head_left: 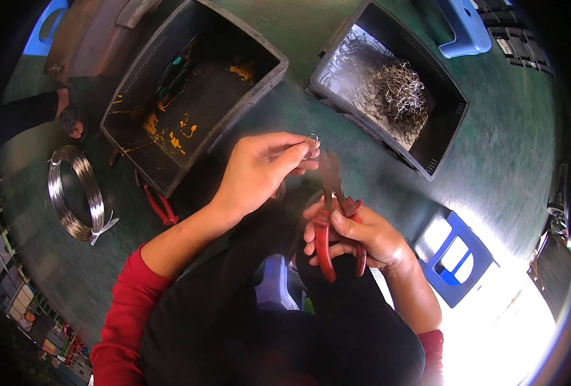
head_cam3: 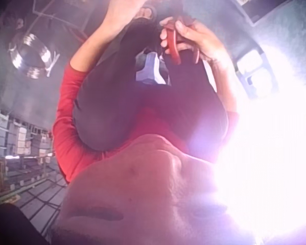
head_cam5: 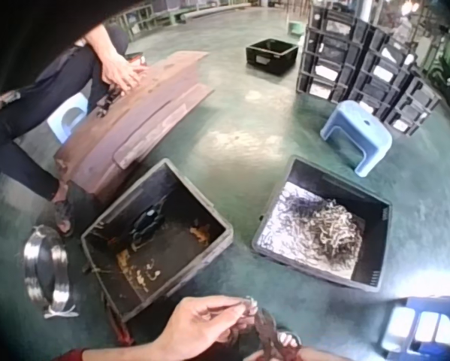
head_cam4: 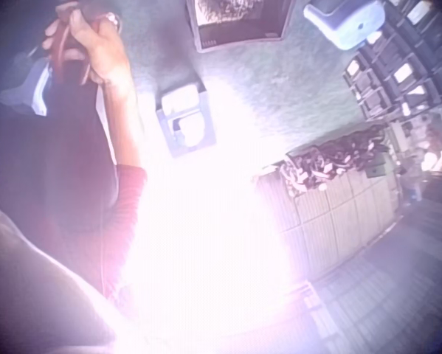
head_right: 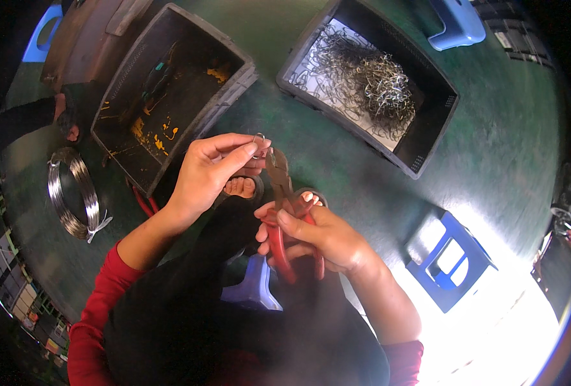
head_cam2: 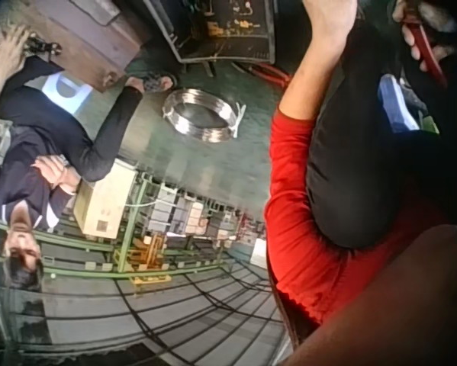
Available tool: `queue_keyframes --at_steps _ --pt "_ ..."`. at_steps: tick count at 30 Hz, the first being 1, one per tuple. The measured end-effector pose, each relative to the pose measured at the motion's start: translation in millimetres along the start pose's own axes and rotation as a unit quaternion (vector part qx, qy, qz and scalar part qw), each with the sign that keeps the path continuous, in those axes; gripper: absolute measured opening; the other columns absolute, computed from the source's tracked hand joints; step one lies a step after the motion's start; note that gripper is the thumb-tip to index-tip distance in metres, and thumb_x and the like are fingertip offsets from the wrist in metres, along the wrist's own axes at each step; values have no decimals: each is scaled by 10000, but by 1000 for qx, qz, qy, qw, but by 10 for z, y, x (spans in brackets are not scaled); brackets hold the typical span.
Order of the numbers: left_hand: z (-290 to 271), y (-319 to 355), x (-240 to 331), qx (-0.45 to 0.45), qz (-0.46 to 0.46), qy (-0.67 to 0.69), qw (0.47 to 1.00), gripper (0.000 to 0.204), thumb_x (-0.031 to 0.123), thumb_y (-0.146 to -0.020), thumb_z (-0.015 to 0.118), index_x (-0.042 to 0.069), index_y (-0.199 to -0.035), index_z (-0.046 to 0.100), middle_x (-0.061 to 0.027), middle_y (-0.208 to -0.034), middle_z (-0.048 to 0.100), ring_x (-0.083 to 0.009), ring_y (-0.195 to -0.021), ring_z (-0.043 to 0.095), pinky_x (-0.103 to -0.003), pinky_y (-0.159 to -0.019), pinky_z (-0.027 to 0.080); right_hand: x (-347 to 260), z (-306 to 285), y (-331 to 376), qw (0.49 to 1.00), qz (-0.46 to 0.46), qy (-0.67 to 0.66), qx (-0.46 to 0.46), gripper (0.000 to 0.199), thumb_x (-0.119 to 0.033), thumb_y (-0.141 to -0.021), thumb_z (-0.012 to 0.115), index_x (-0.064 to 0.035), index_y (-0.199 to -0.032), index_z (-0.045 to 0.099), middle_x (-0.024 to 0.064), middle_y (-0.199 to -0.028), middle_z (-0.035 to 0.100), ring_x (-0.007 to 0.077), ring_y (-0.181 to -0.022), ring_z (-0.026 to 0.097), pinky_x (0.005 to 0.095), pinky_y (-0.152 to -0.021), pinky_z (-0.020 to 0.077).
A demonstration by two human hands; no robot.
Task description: The person uses pliers to bend small pieces of metal wire into hooks and places them into a black crate. They repeatedly pick up wire segments, bend them, and deposit the finished hooks into the crate.
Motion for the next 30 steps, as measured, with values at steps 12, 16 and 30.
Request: queue_keyframes --at_steps 12,16,30 --pt "61 52 121 -18 166 -218 962 185 46 -983 564 -4 -1121 677 -8 -814 634 -4 -645 539 -189 -526 445 58 10 -2 996 7 -68 -59 579 -476 -987 532 8 -1301 486 126 -1069 606 258 -978 652 384 -830 571" --pt "116 27 170 -22 209 -211 955 162 31 -976 559 -1 -1081 679 -43 -808 652 -36 -646 575 -206 -547 464 34 25 51 993 4 -89 -81 579 -461 -989 537 14 -1311 468 126 -1062 609 261 -973 656 391 -843 568" --pt "80 -104 185 12 272 -294 916 149 -23 -912 586 -3 -1049 643 -137 -848 657 -234 -684 648 -319 -623 505 16 49 147 999 -16 36 -7 537 -285 -980 602 23 -1377 411 166 -1231 599 260 -1108 617 326 -831 531"
Point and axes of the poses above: each hand's wrist, its own y-axis away from the middle knuckle, its own z-axis out of the palm, x = y × z, the point moved 6 cm from there along -y, towards the middle knuckle
